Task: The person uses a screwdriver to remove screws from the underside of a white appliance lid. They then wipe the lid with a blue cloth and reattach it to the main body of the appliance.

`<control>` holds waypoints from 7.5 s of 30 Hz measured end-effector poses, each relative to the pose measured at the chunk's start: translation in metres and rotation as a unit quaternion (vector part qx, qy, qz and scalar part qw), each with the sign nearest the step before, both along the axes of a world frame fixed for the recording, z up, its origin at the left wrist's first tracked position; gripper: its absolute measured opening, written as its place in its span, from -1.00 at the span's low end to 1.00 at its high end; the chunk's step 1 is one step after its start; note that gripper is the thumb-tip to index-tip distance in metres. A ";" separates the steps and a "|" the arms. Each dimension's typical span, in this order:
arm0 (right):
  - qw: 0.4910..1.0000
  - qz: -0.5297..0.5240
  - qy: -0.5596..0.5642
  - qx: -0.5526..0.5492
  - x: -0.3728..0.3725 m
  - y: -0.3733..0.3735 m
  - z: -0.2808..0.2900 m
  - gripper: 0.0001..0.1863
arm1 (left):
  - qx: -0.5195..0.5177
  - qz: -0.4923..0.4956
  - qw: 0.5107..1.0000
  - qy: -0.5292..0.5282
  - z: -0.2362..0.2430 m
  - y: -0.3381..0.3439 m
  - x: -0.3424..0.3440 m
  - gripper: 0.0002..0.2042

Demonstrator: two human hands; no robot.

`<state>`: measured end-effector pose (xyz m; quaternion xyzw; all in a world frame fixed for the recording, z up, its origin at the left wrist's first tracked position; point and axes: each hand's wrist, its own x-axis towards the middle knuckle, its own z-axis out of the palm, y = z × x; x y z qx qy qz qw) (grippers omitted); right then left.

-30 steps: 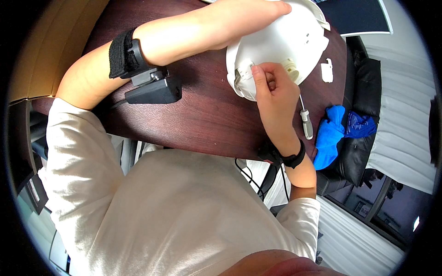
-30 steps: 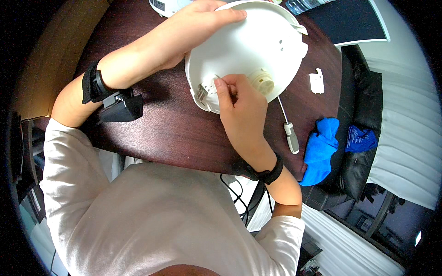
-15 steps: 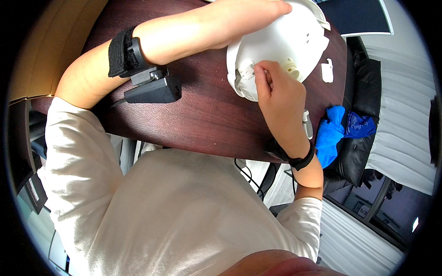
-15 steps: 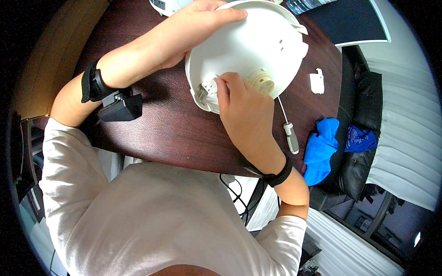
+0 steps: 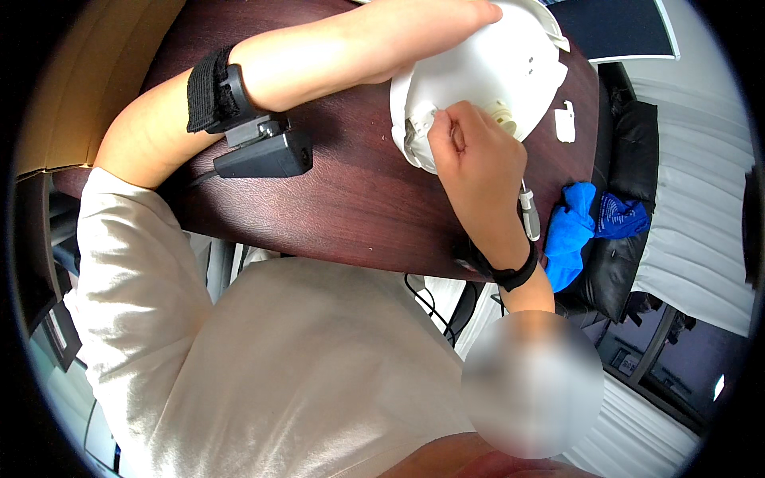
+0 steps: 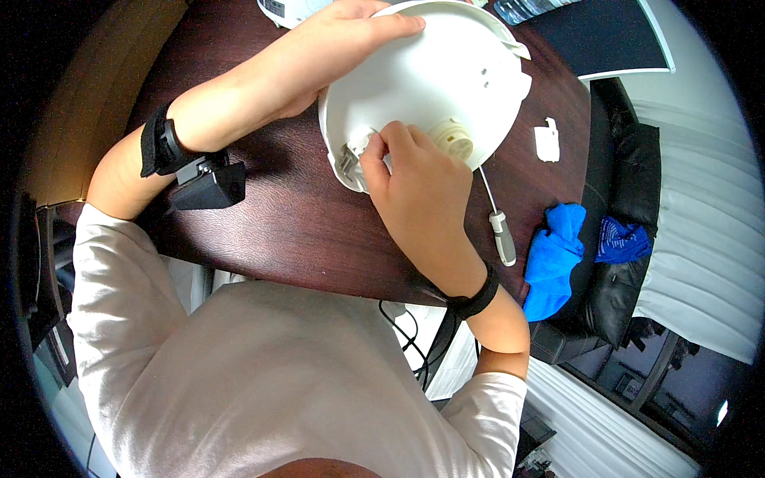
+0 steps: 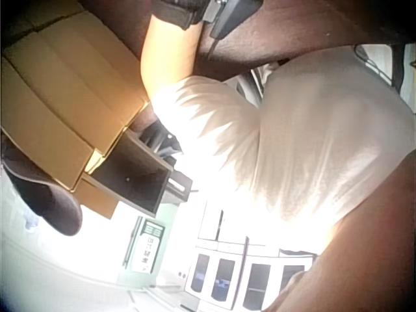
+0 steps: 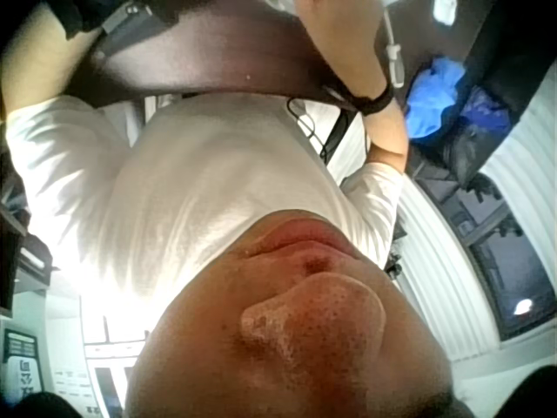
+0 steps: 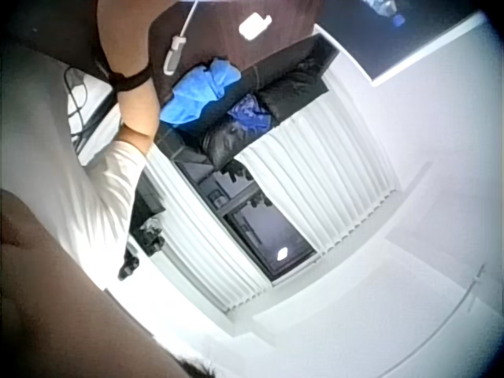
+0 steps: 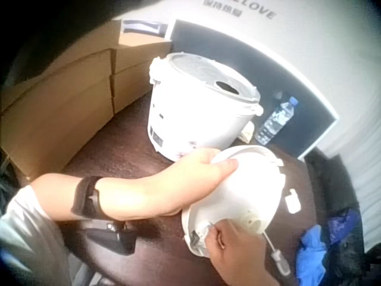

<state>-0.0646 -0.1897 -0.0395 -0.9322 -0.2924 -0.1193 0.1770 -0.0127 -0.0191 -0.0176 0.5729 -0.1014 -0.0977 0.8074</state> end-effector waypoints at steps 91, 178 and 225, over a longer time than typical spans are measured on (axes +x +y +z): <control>0.995 0.062 0.064 -0.036 0.008 -0.018 0.024 -0.76 | 0.017 0.006 0.999 -0.032 0.002 0.000 -0.004 -0.66; 0.982 -0.053 0.059 -0.170 -0.039 -0.048 0.058 -0.69 | 0.162 0.130 0.946 -0.249 0.020 0.005 -0.005 -0.78; 0.697 -0.014 0.643 0.316 -0.034 -0.066 -0.002 -0.61 | 0.164 0.135 0.948 -0.237 0.019 0.003 -0.007 -0.80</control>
